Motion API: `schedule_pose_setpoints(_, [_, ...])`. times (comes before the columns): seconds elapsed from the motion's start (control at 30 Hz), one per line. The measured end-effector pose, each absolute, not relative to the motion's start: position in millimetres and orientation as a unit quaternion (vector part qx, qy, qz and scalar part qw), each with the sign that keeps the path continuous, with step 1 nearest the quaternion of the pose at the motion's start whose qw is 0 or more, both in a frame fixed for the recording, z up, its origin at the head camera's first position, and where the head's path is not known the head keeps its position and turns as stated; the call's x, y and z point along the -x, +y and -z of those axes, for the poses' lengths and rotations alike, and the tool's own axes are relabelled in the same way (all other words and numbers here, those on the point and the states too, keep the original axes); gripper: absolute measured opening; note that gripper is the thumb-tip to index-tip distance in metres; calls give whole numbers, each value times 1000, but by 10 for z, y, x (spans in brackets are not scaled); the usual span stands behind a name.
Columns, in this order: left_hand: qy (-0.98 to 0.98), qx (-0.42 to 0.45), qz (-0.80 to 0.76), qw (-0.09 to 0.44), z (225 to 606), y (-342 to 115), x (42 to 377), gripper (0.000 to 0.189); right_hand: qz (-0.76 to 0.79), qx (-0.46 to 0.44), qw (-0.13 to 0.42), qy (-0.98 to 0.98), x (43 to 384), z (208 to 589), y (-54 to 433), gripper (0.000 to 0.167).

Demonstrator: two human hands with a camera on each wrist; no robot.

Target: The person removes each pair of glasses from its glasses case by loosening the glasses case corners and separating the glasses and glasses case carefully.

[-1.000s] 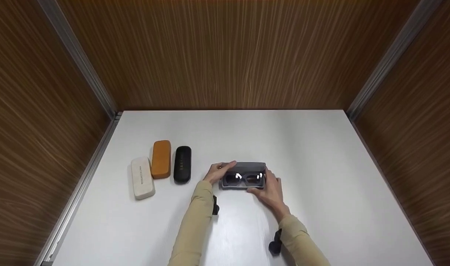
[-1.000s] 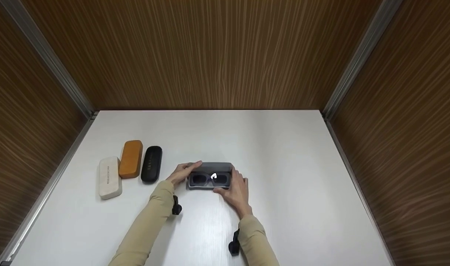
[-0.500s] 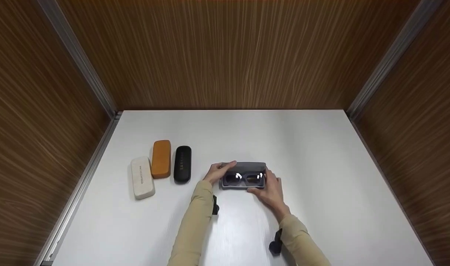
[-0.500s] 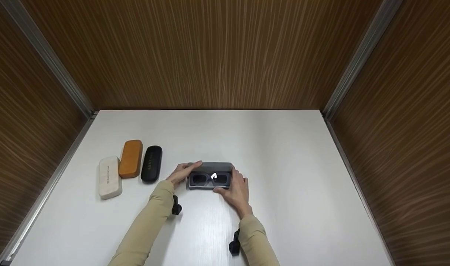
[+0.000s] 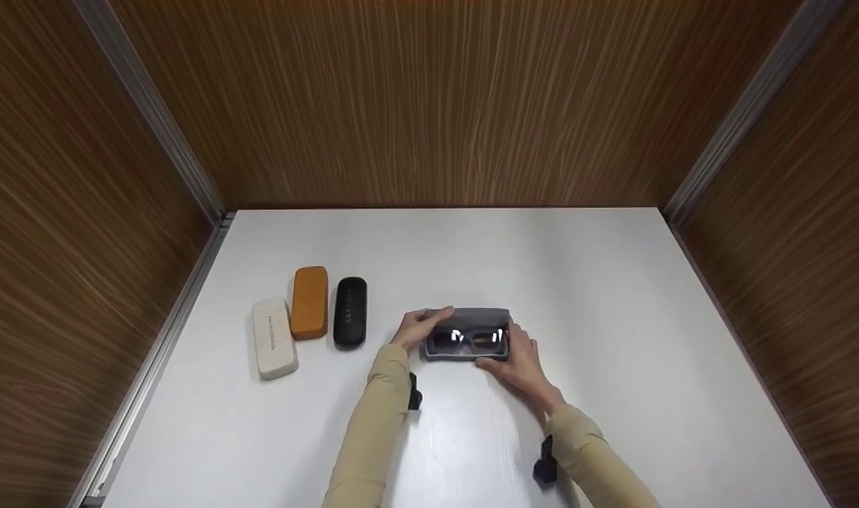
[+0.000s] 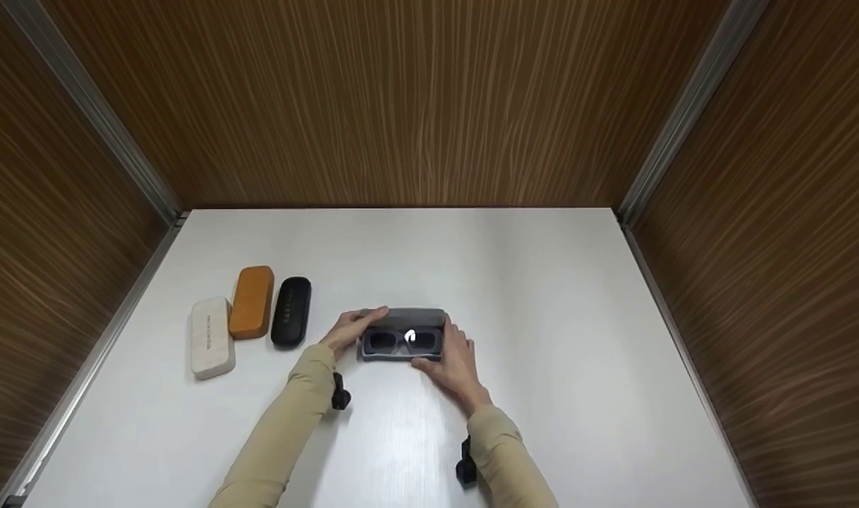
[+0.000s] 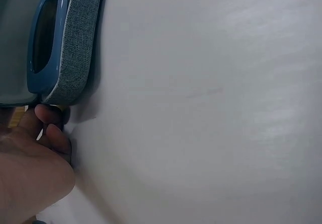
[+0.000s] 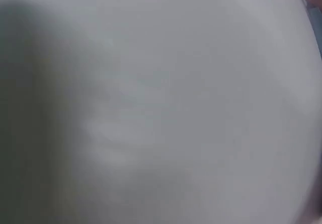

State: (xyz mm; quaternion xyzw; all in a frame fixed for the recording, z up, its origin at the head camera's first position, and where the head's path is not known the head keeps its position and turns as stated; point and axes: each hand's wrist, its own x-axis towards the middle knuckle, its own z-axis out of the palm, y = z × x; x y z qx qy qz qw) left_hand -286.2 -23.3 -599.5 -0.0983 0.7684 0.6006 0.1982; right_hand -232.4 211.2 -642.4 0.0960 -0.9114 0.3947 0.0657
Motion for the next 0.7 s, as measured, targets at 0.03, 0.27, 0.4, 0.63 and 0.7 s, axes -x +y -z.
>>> schedule_pose_setpoints(0.03, [767, 98, -603, 198, 5993, -235, 2862, 95, -398, -101, 55, -910, 2325, 6405, 2126, 103])
schedule_pose_setpoints(0.27, [765, 87, -608, 194, 5966, -245, 2838, 88, -406, -123, 2, -905, 2332, 6209, 2202, 97])
schedule_pose_setpoints(0.4, [765, 80, -610, 189, 5927, -240, 2807, 86, -354, -92, -17, -931, 2330, 6045, 2200, 74])
schedule_pose_setpoints(0.63, [768, 88, -605, 192, 5928, -248, 2799, 97, -229, -51, -64, -970, 2303, 5713, 2169, 63])
schedule_pose_setpoints(0.7, [768, 91, -603, 196, 5955, -253, 2813, 100, -201, -58, -84, -974, 2299, 5621, 2153, 59])
